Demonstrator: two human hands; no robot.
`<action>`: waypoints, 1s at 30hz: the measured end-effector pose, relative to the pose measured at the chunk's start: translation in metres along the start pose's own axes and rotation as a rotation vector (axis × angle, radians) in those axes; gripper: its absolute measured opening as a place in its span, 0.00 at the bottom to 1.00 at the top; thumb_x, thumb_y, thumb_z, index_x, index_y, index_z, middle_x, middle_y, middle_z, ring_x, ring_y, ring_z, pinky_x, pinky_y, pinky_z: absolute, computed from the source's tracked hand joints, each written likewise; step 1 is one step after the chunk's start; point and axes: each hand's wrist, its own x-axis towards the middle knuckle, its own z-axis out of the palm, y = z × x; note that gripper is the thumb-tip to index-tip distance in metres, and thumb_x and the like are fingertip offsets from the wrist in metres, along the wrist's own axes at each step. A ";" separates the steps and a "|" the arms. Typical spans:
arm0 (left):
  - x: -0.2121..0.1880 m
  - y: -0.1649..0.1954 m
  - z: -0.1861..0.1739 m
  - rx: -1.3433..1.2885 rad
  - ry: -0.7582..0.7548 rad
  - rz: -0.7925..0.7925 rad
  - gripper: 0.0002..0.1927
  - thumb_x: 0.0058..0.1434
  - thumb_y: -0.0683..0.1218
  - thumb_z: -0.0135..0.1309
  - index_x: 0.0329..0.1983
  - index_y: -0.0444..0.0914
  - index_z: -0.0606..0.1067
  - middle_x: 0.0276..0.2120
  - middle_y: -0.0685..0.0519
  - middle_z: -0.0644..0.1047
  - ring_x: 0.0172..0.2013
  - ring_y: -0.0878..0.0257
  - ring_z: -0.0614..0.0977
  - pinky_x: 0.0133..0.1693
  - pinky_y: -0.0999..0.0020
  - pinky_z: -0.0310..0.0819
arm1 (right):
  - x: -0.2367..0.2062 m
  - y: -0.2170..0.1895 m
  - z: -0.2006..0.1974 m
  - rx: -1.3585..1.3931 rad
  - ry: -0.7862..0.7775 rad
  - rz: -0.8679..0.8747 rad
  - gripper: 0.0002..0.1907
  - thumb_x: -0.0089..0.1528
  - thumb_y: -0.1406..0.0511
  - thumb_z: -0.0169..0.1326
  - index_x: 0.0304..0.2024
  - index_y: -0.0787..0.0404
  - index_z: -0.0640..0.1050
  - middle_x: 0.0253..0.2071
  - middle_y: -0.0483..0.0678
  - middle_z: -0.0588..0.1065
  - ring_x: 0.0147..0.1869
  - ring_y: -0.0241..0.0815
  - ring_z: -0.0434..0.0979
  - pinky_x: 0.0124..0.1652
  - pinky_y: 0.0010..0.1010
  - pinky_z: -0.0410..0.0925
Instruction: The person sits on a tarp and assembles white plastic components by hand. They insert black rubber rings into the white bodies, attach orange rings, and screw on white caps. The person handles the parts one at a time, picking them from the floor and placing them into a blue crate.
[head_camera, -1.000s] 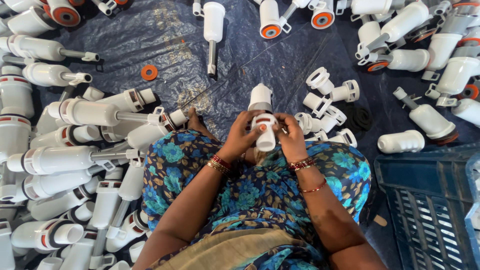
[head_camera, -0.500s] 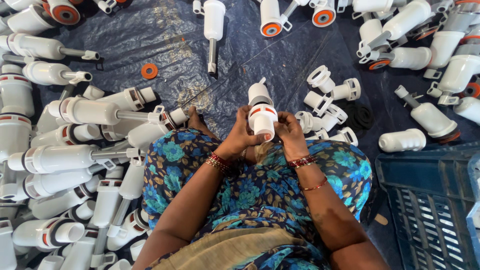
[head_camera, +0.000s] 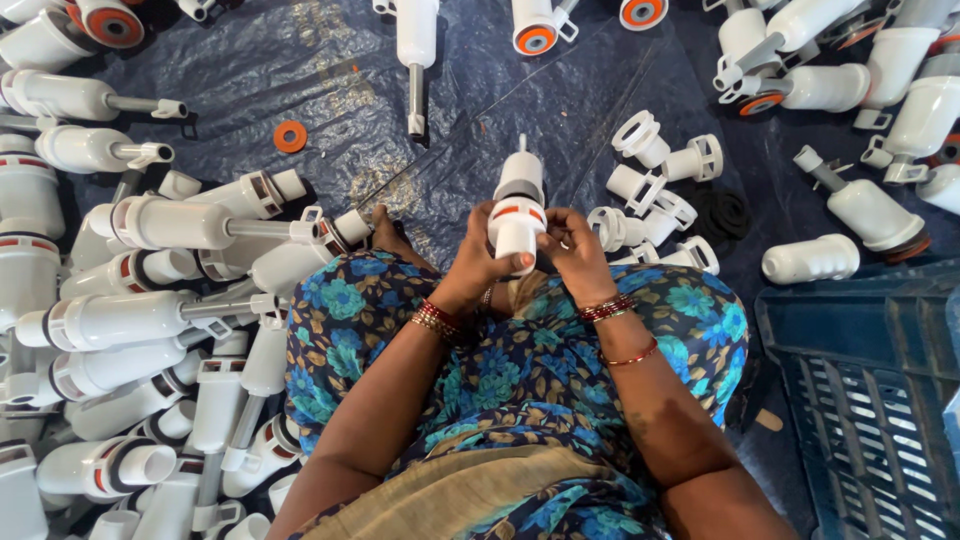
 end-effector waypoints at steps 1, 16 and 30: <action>0.001 0.000 0.000 -0.021 -0.016 -0.022 0.57 0.46 0.58 0.75 0.70 0.33 0.53 0.58 0.41 0.71 0.60 0.52 0.76 0.59 0.57 0.74 | 0.000 0.003 0.000 -0.045 0.005 -0.026 0.16 0.65 0.71 0.58 0.55 0.64 0.73 0.47 0.42 0.76 0.51 0.32 0.76 0.51 0.26 0.71; -0.003 0.030 -0.015 -0.253 0.022 -0.018 0.56 0.50 0.76 0.57 0.70 0.39 0.55 0.60 0.41 0.70 0.61 0.46 0.75 0.58 0.46 0.75 | -0.004 -0.070 -0.009 -0.713 0.023 -0.501 0.36 0.53 0.60 0.69 0.63 0.61 0.73 0.59 0.54 0.69 0.63 0.51 0.68 0.60 0.43 0.67; -0.005 0.070 -0.034 -1.014 0.008 -0.139 0.51 0.59 0.84 0.35 0.62 0.38 0.69 0.49 0.45 0.76 0.41 0.52 0.78 0.44 0.53 0.75 | 0.042 -0.143 0.009 -1.241 -0.131 -0.278 0.37 0.40 0.62 0.75 0.52 0.55 0.77 0.52 0.56 0.70 0.58 0.61 0.69 0.53 0.50 0.68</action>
